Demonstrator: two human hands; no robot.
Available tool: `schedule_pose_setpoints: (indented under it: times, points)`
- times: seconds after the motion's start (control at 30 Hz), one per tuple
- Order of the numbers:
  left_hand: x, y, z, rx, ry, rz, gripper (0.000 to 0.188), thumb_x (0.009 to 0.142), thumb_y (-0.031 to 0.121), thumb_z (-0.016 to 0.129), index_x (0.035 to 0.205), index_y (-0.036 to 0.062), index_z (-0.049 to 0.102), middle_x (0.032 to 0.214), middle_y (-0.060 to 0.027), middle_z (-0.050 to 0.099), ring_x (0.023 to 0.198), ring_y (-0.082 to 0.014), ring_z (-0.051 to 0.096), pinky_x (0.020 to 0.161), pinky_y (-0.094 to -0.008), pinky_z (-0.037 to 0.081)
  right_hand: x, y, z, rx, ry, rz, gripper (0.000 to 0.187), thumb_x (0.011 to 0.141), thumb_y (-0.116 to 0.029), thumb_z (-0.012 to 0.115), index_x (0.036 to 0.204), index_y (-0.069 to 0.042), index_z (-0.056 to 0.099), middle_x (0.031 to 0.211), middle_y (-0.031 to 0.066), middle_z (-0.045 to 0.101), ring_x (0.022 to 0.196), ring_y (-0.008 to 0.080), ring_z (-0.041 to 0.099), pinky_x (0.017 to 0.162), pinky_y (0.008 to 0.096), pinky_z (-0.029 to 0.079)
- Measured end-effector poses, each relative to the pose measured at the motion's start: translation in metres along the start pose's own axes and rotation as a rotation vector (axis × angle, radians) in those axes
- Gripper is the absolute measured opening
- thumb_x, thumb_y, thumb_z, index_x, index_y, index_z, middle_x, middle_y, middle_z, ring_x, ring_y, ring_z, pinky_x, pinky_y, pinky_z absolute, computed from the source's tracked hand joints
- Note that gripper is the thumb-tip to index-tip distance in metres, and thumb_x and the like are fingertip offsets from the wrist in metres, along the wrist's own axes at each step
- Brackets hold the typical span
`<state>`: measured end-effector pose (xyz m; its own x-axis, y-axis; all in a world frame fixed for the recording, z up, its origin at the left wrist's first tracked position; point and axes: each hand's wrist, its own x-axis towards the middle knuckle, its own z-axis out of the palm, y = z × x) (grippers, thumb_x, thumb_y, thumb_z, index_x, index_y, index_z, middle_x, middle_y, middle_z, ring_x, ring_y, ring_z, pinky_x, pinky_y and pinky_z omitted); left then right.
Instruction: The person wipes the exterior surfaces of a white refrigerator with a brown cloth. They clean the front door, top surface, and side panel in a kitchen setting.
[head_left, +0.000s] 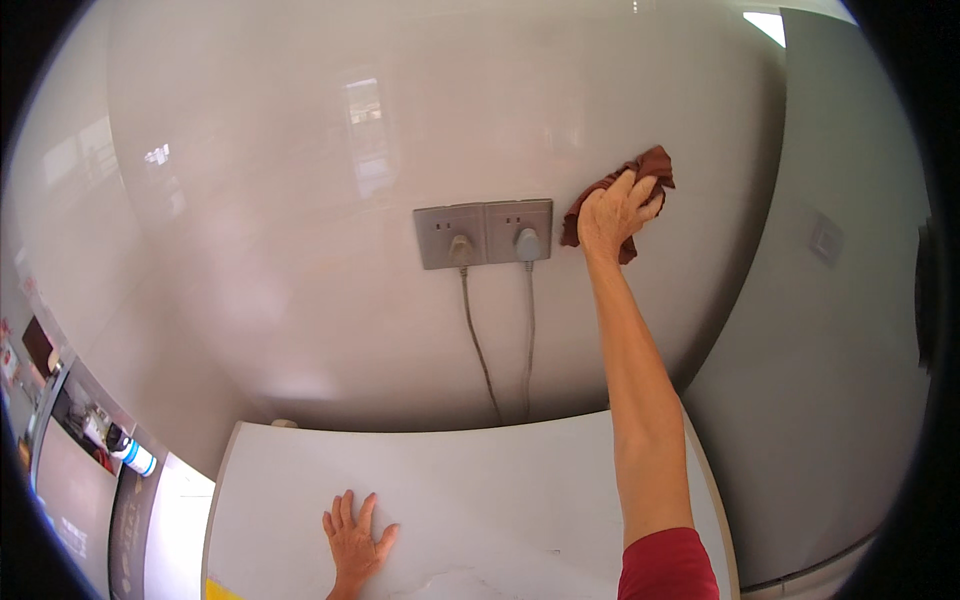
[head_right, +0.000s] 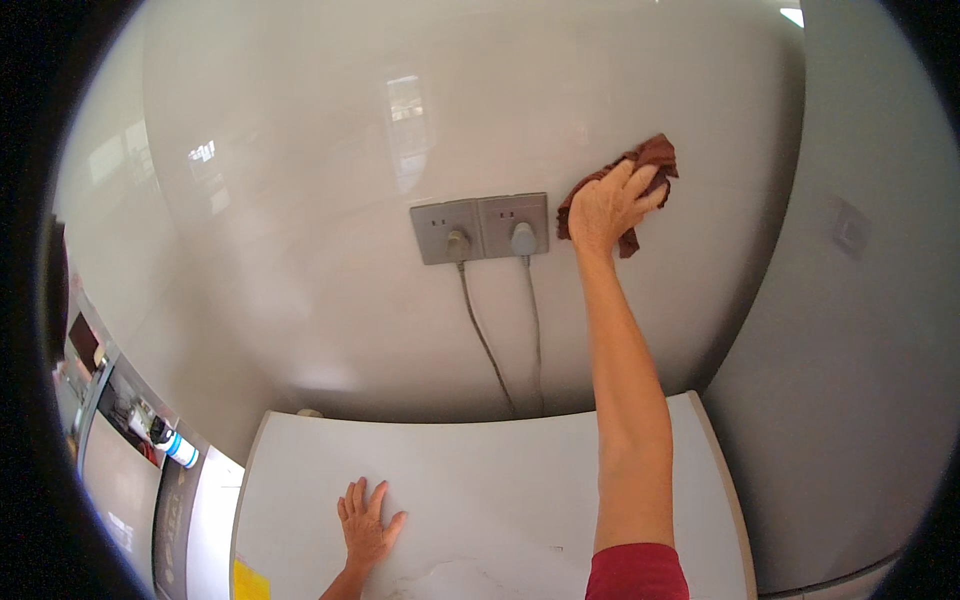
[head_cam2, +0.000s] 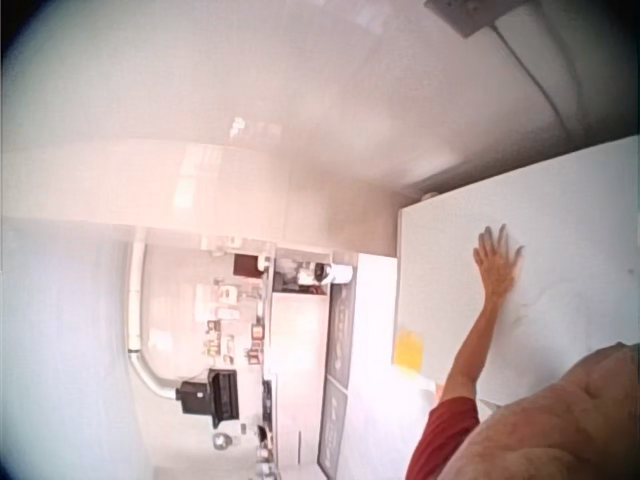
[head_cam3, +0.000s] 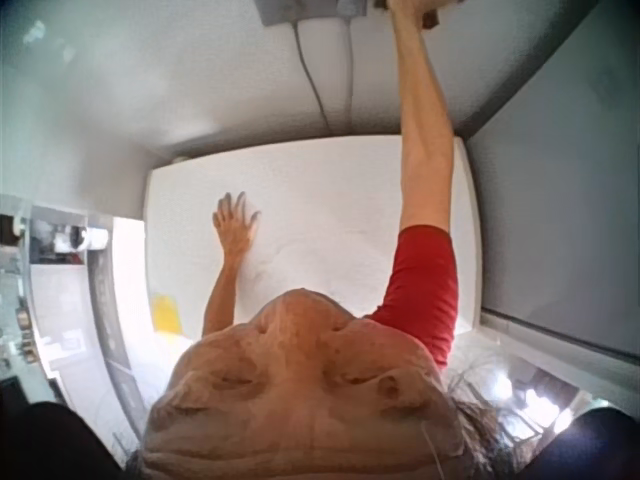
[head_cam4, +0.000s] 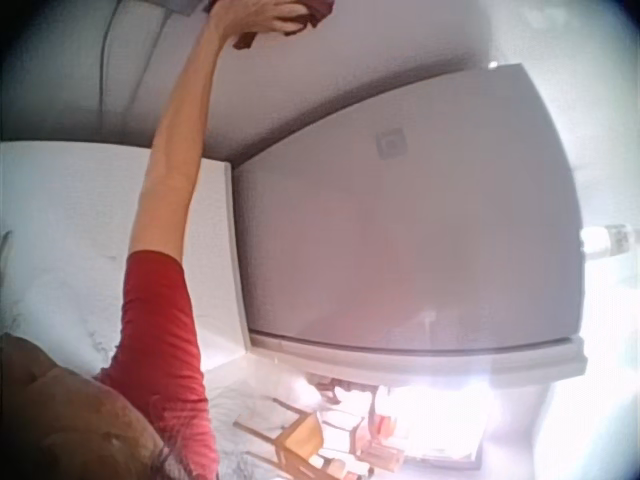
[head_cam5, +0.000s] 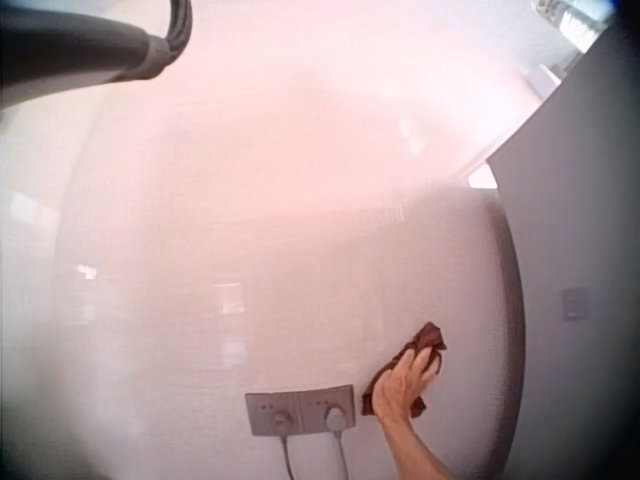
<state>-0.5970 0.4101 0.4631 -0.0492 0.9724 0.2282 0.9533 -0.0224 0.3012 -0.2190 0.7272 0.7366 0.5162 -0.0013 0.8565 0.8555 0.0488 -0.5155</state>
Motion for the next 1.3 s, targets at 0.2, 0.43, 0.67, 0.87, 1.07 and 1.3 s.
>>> schedule_pose_setpoints:
  times: [0.2, 0.43, 0.67, 0.87, 1.07, 1.3]
  points:
    - [-0.004, -0.003, -0.001, 0.020, 0.031, 0.010, 0.061, 0.079, 0.043, 0.064, 0.131, 0.0157, 0.047, 0.141, -0.0207, 0.034, 0.131, -0.0401, 0.029, 0.106, -0.0575, 0.019, -0.016, -0.076, -0.002, 0.207, 0.059, -0.543, 0.017, 0.082, -0.003, 0.053, 0.095, 0.005, 0.059, 0.121, 0.0222, 0.047, 0.116, 0.0520, 0.037, 0.090, 0.0560, 0.037]
    - [0.002, 0.001, 0.001, 0.018, 0.007, 0.014, 0.061, 0.079, 0.040, 0.064, 0.132, 0.0144, 0.048, 0.142, -0.0207, 0.034, 0.131, -0.0411, 0.030, 0.106, -0.0573, 0.019, -0.001, -0.064, 0.000, 0.141, 0.078, -0.740, 0.025, 0.080, -0.007, 0.059, 0.104, 0.001, 0.062, 0.134, 0.0179, 0.043, 0.126, 0.0448, 0.036, 0.086, 0.0432, 0.044]
    - [0.000, 0.012, -0.010, 0.044, -0.051, -0.012, 0.063, 0.080, 0.040, 0.061, 0.134, 0.0132, 0.045, 0.143, -0.0215, 0.033, 0.132, -0.0404, 0.028, 0.107, -0.0559, 0.018, 0.038, 0.042, -0.003, -0.114, -0.008, -0.479, 0.043, 0.085, -0.013, 0.054, 0.128, -0.006, 0.049, 0.139, 0.0185, 0.036, 0.130, 0.0433, 0.030, 0.092, 0.0510, 0.040]
    - [0.003, 0.010, -0.007, 0.039, -0.064, 0.018, 0.062, 0.082, 0.040, 0.058, 0.134, 0.0104, 0.045, 0.143, -0.0225, 0.032, 0.131, -0.0411, 0.028, 0.108, -0.0529, 0.017, 0.035, 0.135, -0.021, -0.160, -0.209, -0.198, 0.052, 0.088, -0.009, 0.050, 0.137, -0.006, 0.034, 0.144, 0.0244, 0.023, 0.130, 0.0466, 0.024, 0.099, 0.0548, 0.033]
    - [-0.002, 0.008, -0.010, 0.060, -0.074, 0.018, 0.062, 0.084, 0.040, 0.054, 0.135, 0.0068, 0.043, 0.143, -0.0253, 0.031, 0.131, -0.0420, 0.027, 0.107, -0.0530, 0.017, 0.012, 0.216, -0.030, -0.159, -0.385, 0.176, 0.055, 0.085, -0.011, 0.049, 0.136, -0.001, 0.030, 0.134, 0.0306, 0.029, 0.122, 0.0488, 0.032, 0.103, 0.0540, 0.029]
    - [0.001, 0.013, -0.011, 0.067, -0.088, 0.014, 0.062, 0.084, 0.041, 0.054, 0.135, 0.0074, 0.043, 0.143, -0.0248, 0.031, 0.131, -0.0423, 0.028, 0.107, -0.0536, 0.017, -0.096, 0.293, -0.038, -0.087, -0.472, 0.666, 0.048, 0.090, -0.017, 0.040, 0.135, -0.002, 0.033, 0.127, 0.0254, 0.038, 0.115, 0.0400, 0.041, 0.100, 0.0441, 0.034]
